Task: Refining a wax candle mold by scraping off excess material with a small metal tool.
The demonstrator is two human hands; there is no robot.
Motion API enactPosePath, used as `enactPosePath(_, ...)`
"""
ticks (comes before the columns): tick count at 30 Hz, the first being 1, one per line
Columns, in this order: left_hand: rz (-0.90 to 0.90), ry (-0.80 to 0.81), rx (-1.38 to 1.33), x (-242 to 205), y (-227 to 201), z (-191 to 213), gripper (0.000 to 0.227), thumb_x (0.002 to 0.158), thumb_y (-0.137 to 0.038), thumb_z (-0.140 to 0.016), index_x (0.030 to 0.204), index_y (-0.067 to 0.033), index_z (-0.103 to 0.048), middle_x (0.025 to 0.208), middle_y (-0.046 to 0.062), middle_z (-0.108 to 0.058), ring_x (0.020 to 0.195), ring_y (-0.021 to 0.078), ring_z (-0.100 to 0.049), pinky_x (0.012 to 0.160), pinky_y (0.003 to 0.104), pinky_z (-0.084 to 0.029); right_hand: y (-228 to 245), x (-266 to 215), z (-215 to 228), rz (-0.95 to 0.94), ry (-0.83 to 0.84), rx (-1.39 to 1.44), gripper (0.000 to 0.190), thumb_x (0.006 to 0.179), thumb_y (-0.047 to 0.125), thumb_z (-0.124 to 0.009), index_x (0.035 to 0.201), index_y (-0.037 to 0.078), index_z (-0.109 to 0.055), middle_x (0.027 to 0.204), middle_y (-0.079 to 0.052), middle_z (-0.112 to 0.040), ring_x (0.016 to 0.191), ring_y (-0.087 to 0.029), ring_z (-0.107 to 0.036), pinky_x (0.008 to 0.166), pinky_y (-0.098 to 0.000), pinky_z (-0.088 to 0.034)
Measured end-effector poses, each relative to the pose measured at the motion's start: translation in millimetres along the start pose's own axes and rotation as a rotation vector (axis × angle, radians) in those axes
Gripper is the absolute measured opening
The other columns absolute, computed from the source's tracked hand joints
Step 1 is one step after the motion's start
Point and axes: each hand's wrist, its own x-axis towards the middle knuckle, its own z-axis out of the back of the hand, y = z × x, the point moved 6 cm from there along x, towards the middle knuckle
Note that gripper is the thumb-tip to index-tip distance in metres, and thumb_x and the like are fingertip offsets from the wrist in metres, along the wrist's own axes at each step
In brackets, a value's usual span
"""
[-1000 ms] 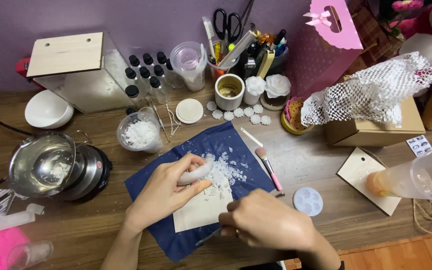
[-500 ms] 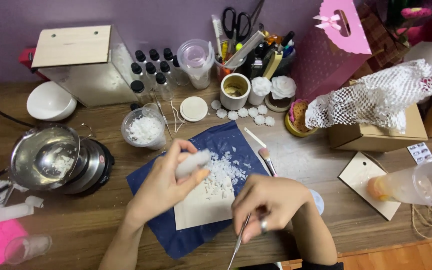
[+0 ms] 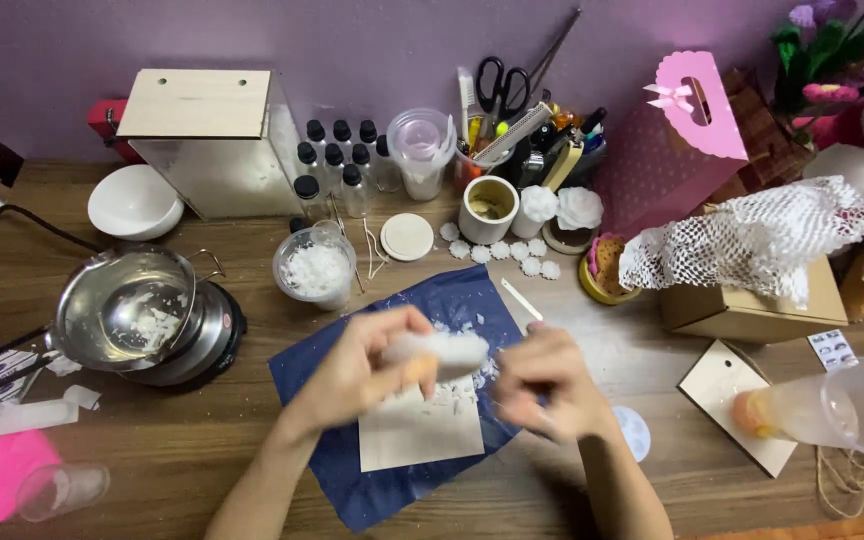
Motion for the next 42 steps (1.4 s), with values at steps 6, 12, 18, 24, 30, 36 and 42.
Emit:
enactPosePath(6,-0.045,0.002,-0.059,5,6,12,0.029,0.075,-0.013,-0.073,0.096,0.0001,-0.058,0.071,0.009,-0.064,0.063,0.0104,-0.052,0.056,0.02,-0.047,-9,7,6,-0.112,-0.037,-0.147,0.038,0.081,0.034,-0.068,0.052,0.011,-0.06,0.035,-0.003,-0.04,0.026,-0.019,-0.036,0.031,-0.0268,-0.031)
enactPosePath(12,-0.062,0.025,-0.047,15,3,9,0.016,0.091,-0.009,-0.057,0.105,-0.0036,-0.052,0.088,0.004,-0.062,0.082,0.0082,-0.051,0.078,0.022,-0.044,-11,10,9,-0.077,-0.051,-0.219,0.036,0.083,0.032,-0.065,0.055,0.011,-0.06,0.035,-0.002,-0.038,0.026,-0.017,-0.035,0.03,-0.0254,-0.032)
enactPosePath(18,-0.088,-0.081,-0.084,22,14,17,0.019,0.093,-0.016,-0.053,0.102,-0.0002,-0.051,0.072,0.012,-0.063,0.071,0.0162,-0.059,0.066,0.025,-0.048,4,-14,18,0.144,-0.143,-0.17,0.047,0.085,0.044,-0.058,0.049,0.014,-0.059,0.037,0.002,-0.047,0.025,-0.016,-0.041,0.029,-0.0264,-0.035)
enactPosePath(24,-0.13,-0.329,-0.249,25,50,31,0.024,0.092,-0.02,-0.056,0.078,-0.0002,-0.055,0.048,0.009,-0.051,0.042,0.0113,-0.049,0.038,0.015,-0.035,2,6,22,-0.02,-0.172,-0.412,0.04,0.089,0.026,-0.058,0.053,0.009,-0.051,0.034,-0.007,-0.035,0.026,-0.026,-0.034,0.031,-0.0267,-0.029)
enactPosePath(30,0.094,-0.341,-0.404,21,51,19,0.069,0.095,-0.059,-0.027,0.08,-0.0009,-0.06,0.054,0.01,-0.053,0.045,0.0119,-0.046,0.044,0.02,-0.029,21,-12,27,0.061,-0.197,-0.417,0.041,0.085,0.037,-0.056,0.05,0.017,-0.055,0.034,0.003,-0.035,0.025,-0.017,-0.036,0.03,-0.0246,-0.034)
enactPosePath(36,-0.007,-0.213,-0.398,18,54,7,0.049,0.096,-0.038,-0.036,0.097,0.0022,-0.064,0.076,0.018,-0.064,0.062,0.0227,-0.062,0.064,0.027,-0.045,32,3,11,-0.194,-0.079,-0.33,0.042,0.09,0.031,-0.054,0.054,0.01,-0.05,0.035,-0.007,-0.041,0.027,-0.023,-0.037,0.034,-0.0287,-0.036)
enactPosePath(42,-0.277,-0.01,-0.104,4,-6,-15,0.046,0.097,-0.041,-0.038,0.113,0.0011,-0.048,0.099,0.011,-0.059,0.105,0.0247,-0.059,0.096,0.038,-0.048,31,-13,-30,-0.245,0.448,-0.565,0.026,0.097,0.033,-0.044,0.081,0.012,-0.051,0.054,-0.004,-0.052,0.042,-0.028,-0.051,0.045,-0.0359,-0.036)
